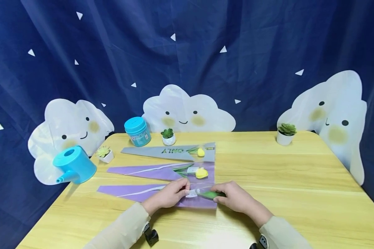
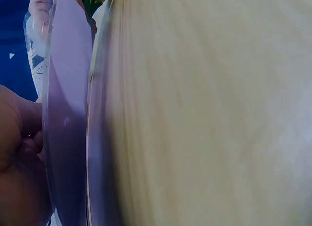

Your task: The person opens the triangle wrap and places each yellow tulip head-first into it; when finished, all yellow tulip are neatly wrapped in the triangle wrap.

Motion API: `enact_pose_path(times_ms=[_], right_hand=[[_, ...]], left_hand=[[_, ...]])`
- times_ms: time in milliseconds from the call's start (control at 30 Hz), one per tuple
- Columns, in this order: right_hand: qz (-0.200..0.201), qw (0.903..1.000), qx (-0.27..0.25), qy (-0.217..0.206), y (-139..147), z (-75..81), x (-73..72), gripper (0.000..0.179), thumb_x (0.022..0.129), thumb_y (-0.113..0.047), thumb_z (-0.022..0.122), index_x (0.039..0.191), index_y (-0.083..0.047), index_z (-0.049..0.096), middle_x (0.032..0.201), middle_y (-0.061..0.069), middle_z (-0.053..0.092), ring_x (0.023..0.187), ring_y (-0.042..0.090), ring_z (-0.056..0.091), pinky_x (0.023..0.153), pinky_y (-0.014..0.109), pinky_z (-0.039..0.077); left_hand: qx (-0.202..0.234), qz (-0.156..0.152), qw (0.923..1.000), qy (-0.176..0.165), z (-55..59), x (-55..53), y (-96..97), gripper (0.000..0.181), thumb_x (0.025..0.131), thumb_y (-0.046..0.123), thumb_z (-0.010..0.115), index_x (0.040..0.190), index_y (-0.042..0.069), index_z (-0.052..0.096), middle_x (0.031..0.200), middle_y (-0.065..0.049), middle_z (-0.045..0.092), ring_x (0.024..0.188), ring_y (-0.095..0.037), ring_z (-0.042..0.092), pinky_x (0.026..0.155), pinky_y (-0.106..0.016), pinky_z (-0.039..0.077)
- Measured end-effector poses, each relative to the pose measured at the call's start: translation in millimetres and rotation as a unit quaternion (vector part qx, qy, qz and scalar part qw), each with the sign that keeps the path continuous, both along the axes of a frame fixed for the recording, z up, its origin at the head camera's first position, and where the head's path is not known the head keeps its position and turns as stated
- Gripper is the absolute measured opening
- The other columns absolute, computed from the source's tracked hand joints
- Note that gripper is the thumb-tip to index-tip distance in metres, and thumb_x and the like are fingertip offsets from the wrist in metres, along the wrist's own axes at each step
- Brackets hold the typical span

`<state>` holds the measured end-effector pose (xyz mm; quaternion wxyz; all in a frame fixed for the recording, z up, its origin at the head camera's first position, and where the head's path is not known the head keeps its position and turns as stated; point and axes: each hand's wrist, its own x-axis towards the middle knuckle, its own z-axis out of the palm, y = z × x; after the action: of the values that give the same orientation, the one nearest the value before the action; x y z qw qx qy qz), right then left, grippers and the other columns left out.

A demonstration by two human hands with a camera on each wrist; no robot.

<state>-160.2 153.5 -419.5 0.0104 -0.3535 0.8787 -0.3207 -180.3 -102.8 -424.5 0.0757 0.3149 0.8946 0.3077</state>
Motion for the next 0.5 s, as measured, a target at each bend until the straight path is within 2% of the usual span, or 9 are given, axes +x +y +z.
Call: enact_pose_path(times_ms=[200, 500], right_hand=[[0.006, 0.9999, -0.002, -0.013, -5.6, 0.8, -2.1, 0.027, 0.086, -0.019, 0.065, 0.109, -0.006, 0.066, 0.102, 0.006, 0.069, 0.092, 0.013, 0.062, 0.078, 0.034, 0.051], [0.0, 0.9998, -0.003, -0.021, -6.8, 0.7, -3.2, 0.026, 0.085, -0.019, 0.065, 0.108, -0.007, 0.067, 0.1, 0.005, 0.069, 0.09, 0.01, 0.062, 0.076, 0.031, 0.05]], left_hand=[[0.004, -0.01, 0.9999, -0.009, 0.9, 1.1, 2.7, 0.015, 0.091, 0.01, 0.054, 0.08, 0.014, 0.045, 0.076, 0.007, 0.041, 0.075, -0.007, 0.044, 0.071, -0.02, 0.037], [0.017, -0.007, 0.9996, -0.02, -2.2, 0.0, 2.0, 0.015, 0.091, 0.009, 0.054, 0.08, 0.013, 0.045, 0.075, 0.007, 0.04, 0.072, -0.007, 0.042, 0.069, -0.02, 0.036]])
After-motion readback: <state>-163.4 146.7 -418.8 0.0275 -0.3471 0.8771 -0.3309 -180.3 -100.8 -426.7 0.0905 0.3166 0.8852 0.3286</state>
